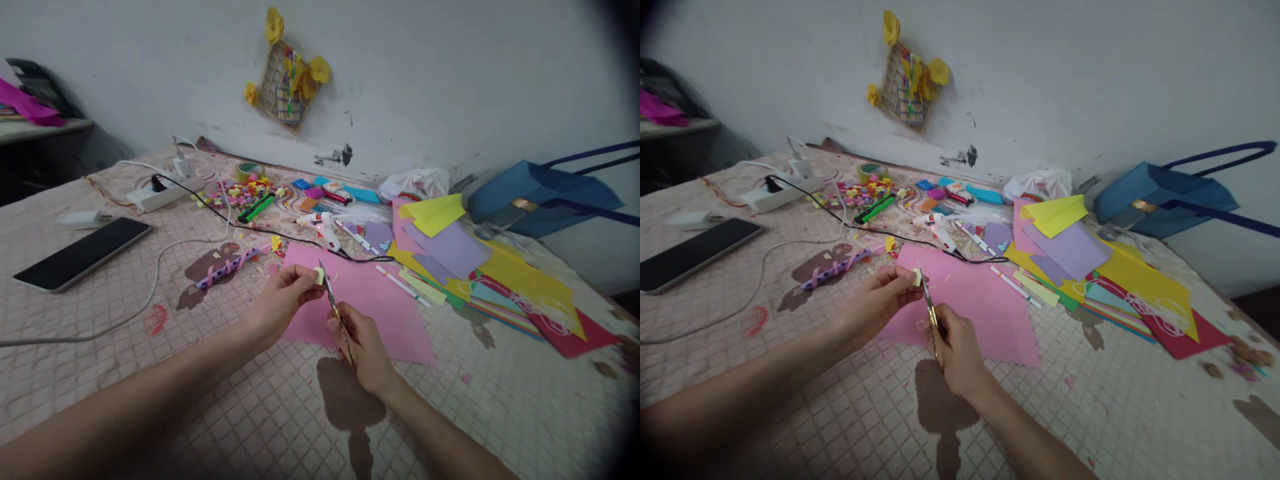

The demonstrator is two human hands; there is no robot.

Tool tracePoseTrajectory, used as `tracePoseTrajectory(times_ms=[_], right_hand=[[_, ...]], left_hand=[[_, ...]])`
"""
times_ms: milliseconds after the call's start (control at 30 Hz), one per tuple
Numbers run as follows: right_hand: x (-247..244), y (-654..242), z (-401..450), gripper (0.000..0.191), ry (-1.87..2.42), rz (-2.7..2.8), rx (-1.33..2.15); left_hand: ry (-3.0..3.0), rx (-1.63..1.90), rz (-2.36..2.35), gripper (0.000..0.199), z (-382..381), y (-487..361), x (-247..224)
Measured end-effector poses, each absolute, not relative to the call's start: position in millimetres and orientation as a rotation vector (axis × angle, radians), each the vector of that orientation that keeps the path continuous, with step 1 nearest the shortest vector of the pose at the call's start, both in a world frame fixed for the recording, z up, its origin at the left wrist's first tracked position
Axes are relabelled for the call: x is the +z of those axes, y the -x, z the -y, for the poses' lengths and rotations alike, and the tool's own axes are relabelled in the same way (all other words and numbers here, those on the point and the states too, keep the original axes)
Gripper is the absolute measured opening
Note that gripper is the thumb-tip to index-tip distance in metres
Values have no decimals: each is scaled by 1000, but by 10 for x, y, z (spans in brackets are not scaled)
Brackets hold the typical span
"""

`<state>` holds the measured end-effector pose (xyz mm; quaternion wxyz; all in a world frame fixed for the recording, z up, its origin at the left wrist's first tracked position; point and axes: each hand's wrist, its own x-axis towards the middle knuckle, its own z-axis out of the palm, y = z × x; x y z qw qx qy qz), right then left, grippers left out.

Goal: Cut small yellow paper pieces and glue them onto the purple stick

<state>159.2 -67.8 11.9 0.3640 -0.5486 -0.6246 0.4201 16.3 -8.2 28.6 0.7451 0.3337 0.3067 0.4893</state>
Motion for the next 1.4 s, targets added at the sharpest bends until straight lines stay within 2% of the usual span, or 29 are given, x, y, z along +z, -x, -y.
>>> tracePoseTrajectory(times_ms=[567,1000,1400], right_hand=[[117,-1615,679,24,1434,1642,1023],[144,-1619,670,28,1464,1656,988],[123,-1654,618,35,1258,1222,1300]], left_hand=[[-788,1056,-671,11,48,-132,292],[-850,1015,-678,12,-6,-60,336],[-1006,905,-760,16,9,-68,289]])
